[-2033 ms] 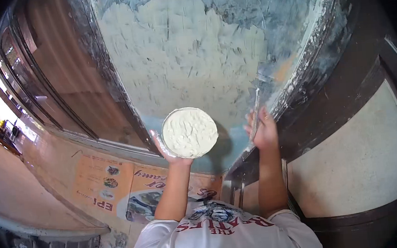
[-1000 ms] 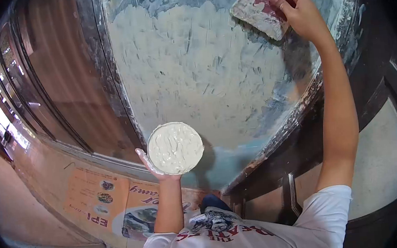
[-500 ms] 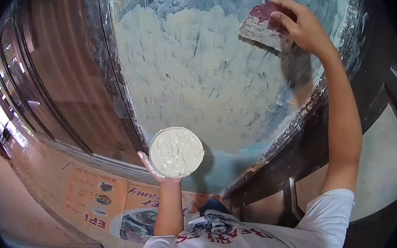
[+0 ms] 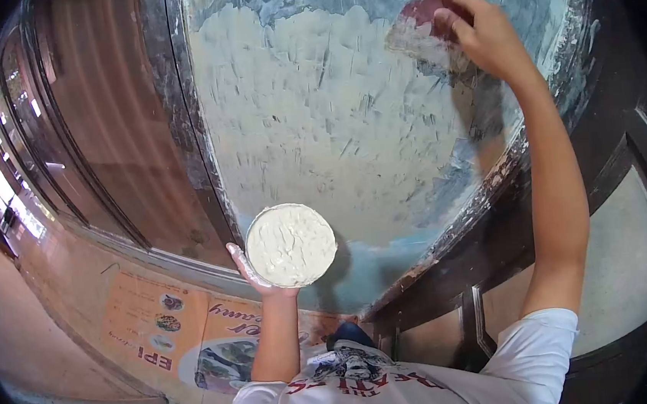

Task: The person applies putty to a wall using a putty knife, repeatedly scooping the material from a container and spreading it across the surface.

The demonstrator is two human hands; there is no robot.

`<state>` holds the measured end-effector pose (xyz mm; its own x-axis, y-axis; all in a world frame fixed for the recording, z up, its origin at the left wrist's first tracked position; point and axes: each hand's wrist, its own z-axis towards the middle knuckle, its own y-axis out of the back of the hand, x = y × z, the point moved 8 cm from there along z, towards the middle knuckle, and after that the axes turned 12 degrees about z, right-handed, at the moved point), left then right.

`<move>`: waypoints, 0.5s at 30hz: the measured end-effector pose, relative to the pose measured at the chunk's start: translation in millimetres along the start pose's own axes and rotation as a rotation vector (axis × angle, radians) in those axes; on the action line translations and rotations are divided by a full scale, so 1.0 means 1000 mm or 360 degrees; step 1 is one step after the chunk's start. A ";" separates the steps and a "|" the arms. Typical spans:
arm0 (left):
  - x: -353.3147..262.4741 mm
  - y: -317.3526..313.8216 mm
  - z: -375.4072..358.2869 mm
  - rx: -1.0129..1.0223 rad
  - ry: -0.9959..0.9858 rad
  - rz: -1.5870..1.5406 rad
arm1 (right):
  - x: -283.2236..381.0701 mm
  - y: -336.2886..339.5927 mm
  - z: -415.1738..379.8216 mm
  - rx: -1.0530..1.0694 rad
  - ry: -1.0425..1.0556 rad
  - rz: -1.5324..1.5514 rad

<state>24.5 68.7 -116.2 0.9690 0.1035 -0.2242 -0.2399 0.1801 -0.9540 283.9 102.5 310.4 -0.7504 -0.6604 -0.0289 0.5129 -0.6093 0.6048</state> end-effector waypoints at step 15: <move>-0.001 -0.054 0.002 0.0037 0.0020 0.0024 | 0.074 -0.106 -0.066 0.1072 -0.0356 0.0851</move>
<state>36.8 60.4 -64.3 0.9660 0.0938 -0.2409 -0.2554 0.2012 -0.9457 201.7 88.9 191.6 -0.5807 -0.6385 0.5051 0.5169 0.1901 0.8346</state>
